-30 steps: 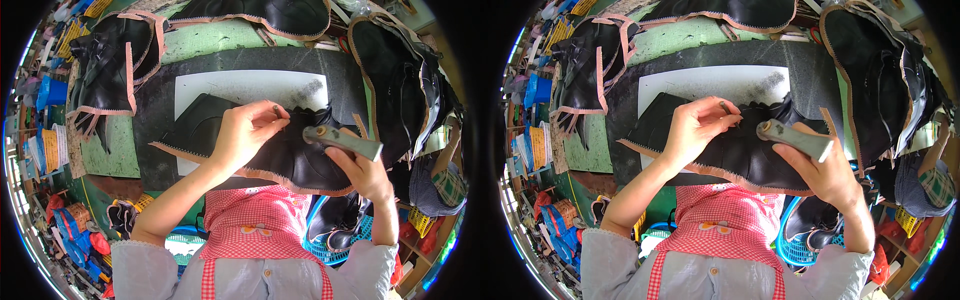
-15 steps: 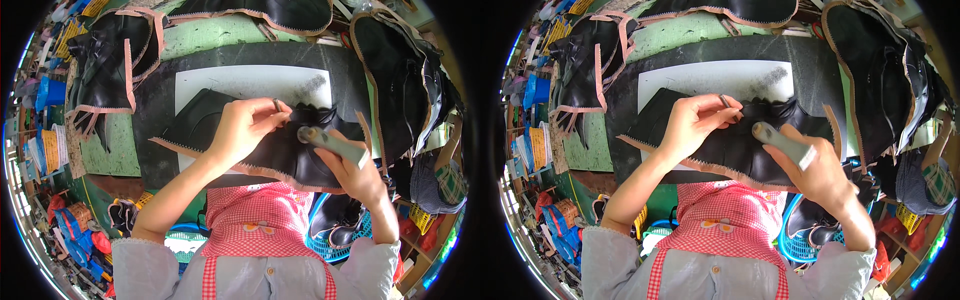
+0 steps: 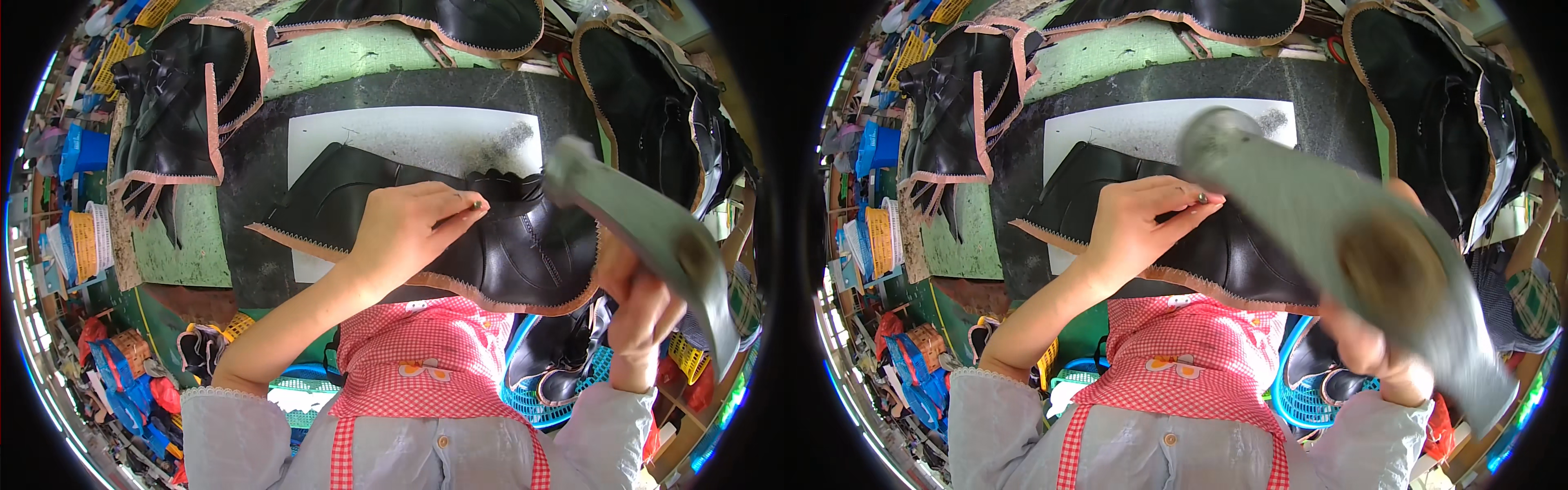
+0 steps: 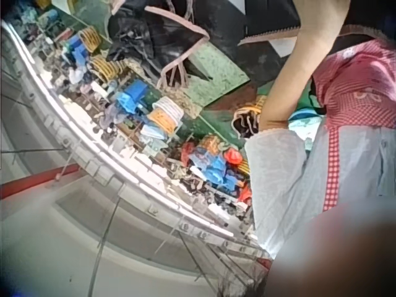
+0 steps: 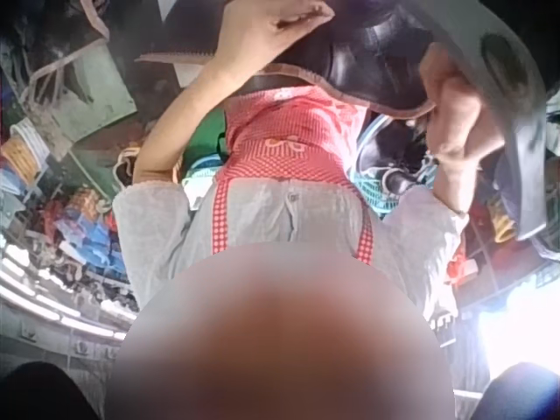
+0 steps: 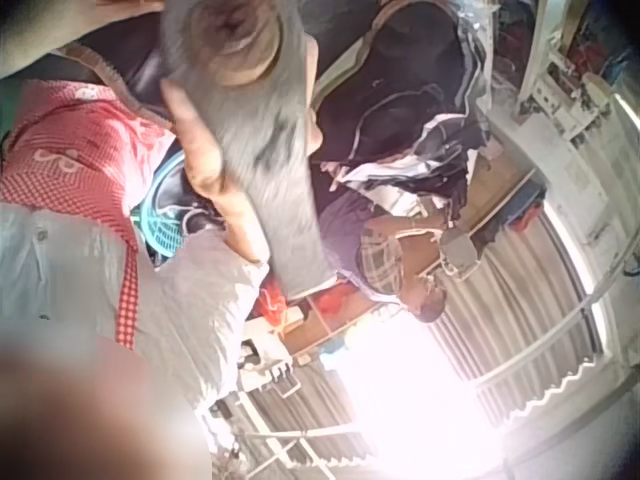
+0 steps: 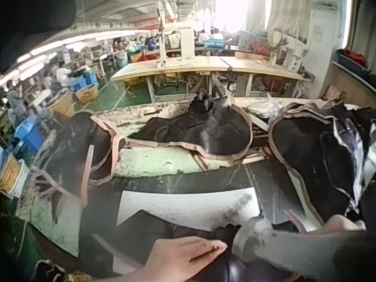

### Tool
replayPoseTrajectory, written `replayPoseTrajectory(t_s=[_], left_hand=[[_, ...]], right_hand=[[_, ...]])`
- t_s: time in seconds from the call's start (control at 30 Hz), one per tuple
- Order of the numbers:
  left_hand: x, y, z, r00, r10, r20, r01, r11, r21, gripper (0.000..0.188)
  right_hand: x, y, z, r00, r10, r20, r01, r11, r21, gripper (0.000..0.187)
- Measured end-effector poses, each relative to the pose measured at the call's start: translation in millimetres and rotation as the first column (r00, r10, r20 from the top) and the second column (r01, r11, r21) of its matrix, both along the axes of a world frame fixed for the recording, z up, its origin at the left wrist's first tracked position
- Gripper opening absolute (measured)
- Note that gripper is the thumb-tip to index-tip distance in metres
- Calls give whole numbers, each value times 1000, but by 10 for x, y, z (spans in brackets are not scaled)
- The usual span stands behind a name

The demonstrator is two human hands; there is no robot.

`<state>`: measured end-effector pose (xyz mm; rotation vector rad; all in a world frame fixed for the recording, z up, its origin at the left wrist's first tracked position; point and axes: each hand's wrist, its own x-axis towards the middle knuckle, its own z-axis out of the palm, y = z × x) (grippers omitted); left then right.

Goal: Punching holes into shoe upper leather components using a manual hand punch and a hammer at a factory workbench.

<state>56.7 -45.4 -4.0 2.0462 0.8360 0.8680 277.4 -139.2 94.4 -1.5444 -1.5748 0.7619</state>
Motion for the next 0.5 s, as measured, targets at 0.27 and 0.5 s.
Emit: replayPoseTrajectory(t_s=[0.27, 0.5], left_hand=[[-75, 261, -70, 987, 16, 158, 97, 728, -678, 18], [-199, 344, -73, 991, 22, 132, 75, 724, -686, 18]], right_hand=[[-125, 102, -437, 948, 269, 168, -227, 945, -236, 13], [-139, 77, -506, 964, 226, 143, -188, 953, -237, 14]])
